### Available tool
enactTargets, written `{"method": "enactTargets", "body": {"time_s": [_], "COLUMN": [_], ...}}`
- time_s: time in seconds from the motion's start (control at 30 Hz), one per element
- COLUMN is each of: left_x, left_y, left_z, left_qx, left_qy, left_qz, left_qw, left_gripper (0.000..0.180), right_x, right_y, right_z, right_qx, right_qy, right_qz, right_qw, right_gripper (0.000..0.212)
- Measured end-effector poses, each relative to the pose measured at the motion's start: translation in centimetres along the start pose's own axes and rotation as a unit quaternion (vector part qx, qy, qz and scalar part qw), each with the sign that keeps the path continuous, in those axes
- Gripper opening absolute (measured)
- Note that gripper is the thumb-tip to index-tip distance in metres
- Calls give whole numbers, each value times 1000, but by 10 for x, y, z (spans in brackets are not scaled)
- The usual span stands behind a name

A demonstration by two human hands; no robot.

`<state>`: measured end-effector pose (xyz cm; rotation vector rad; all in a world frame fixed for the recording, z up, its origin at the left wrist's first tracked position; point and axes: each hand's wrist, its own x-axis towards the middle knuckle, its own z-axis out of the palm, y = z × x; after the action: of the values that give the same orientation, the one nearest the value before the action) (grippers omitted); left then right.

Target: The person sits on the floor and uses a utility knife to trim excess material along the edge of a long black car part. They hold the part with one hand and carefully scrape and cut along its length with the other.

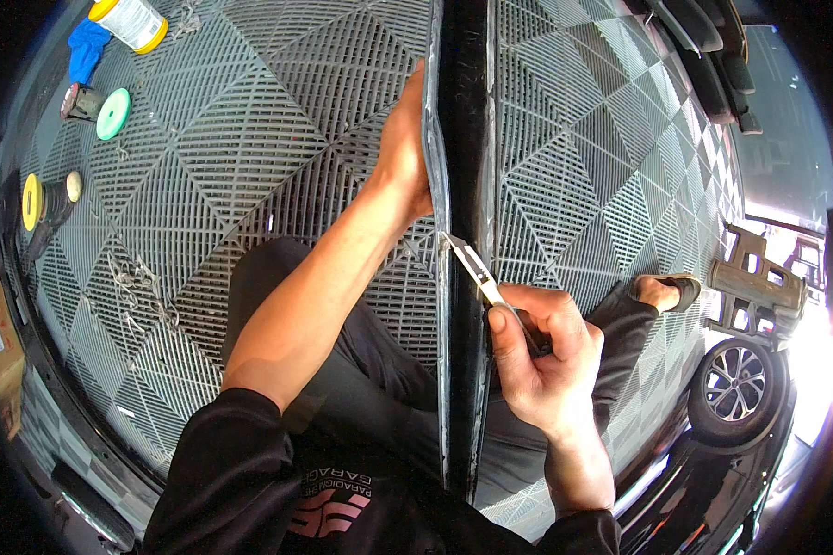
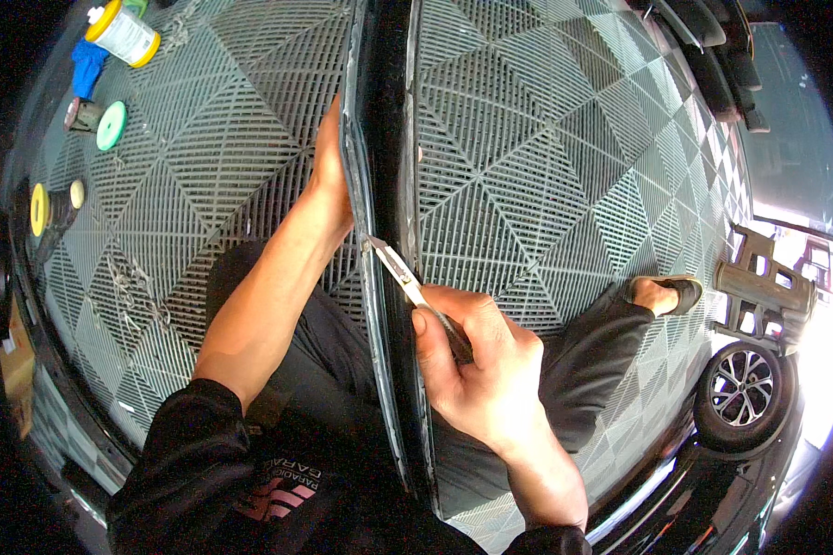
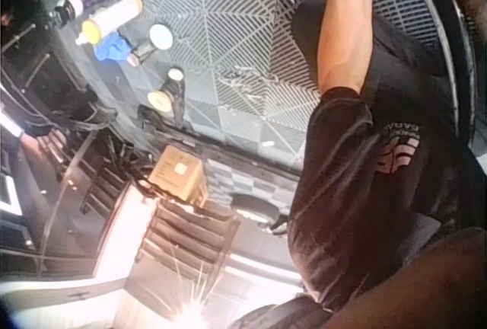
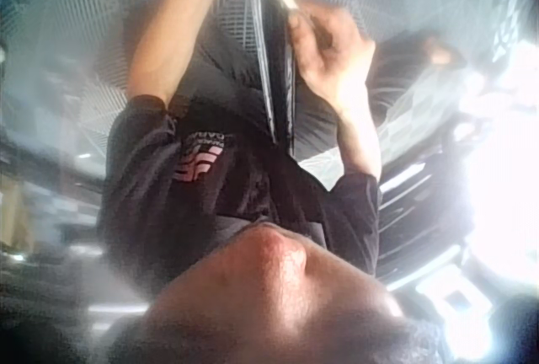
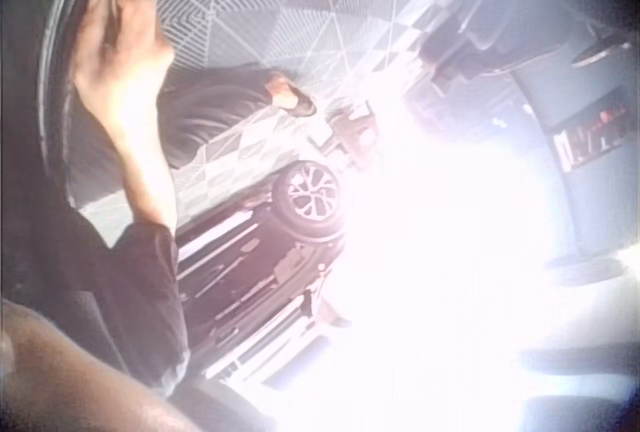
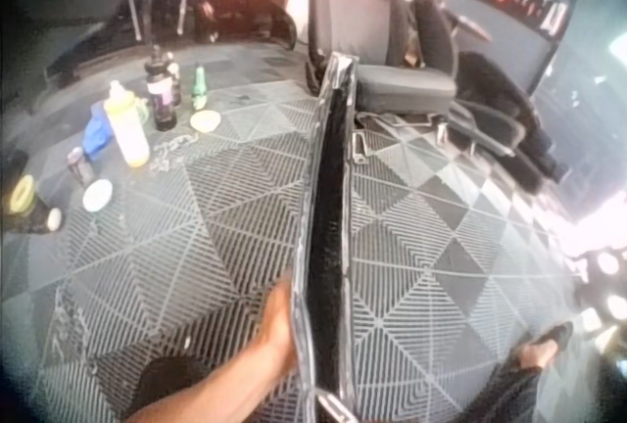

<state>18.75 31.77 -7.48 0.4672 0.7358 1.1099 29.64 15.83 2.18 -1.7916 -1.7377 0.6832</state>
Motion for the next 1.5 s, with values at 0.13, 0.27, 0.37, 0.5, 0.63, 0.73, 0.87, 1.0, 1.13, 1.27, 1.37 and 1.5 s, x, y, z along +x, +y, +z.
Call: {"method": "enactTargets", "body": {"time_s": [0.13, 0.27, 0.37, 0.5, 0.63, 0.73, 0.87, 1.0, 1.13, 1.27, 1.37, 1.5], "left_x": [1, 0, -3, -5, -6, -5, -1, -1, -1, -3, -2, 3], "left_y": [0, 1, 1, 2, 1, 3, 1, 0, -1, -1, 1, -6], "left_z": [0, -1, 3, 3, 3, 3, 0, 2, -3, -2, 0, -9], "left_qx": [2, 24, 45, 60, 81, 62, 59, -3, 15, 13, 20, -59], "left_qy": [-6, -9, -1, 5, 12, 16, 18, 18, -1, -8, -3, -24], "left_qz": [14, 4, 0, -6, -7, -12, -21, -27, -37, -19, -16, -36], "left_qw": [1000, 1000, 999, 998, 997, 998, 998, 999, 999, 1000, 1000, 997], "left_gripper": [47, 50, 56, 64, 64, 64, 61, 54, 51, 51, 50, 37], "right_x": [0, -1, -4, -10, -16, -24, -39, -54, -74, -92, -113, -130], "right_y": [5, 3, 1, -3, 0, -4, -3, 2, 3, -3, -2, 1], "right_z": [0, -4, -7, -9, -10, -13, -11, -11, -12, -17, -16, -51], "right_qx": [-1, -29, -33, -53, -49, -56, -46, -31, -30, -30, 22, 24], "right_qy": [-5, -24, -38, -55, -63, -90, -94, -102, -101, -123, -235, -14], "right_qz": [-38, -56, -53, -49, -55, -36, -30, -52, -45, -12, -46, -15], "right_qw": [999, 998, 997, 996, 995, 994, 994, 993, 993, 992, 971, 999], "right_gripper": [17, 20, 21, 20, 19, 16, 17, 21, 23, 22, 21, 20]}}
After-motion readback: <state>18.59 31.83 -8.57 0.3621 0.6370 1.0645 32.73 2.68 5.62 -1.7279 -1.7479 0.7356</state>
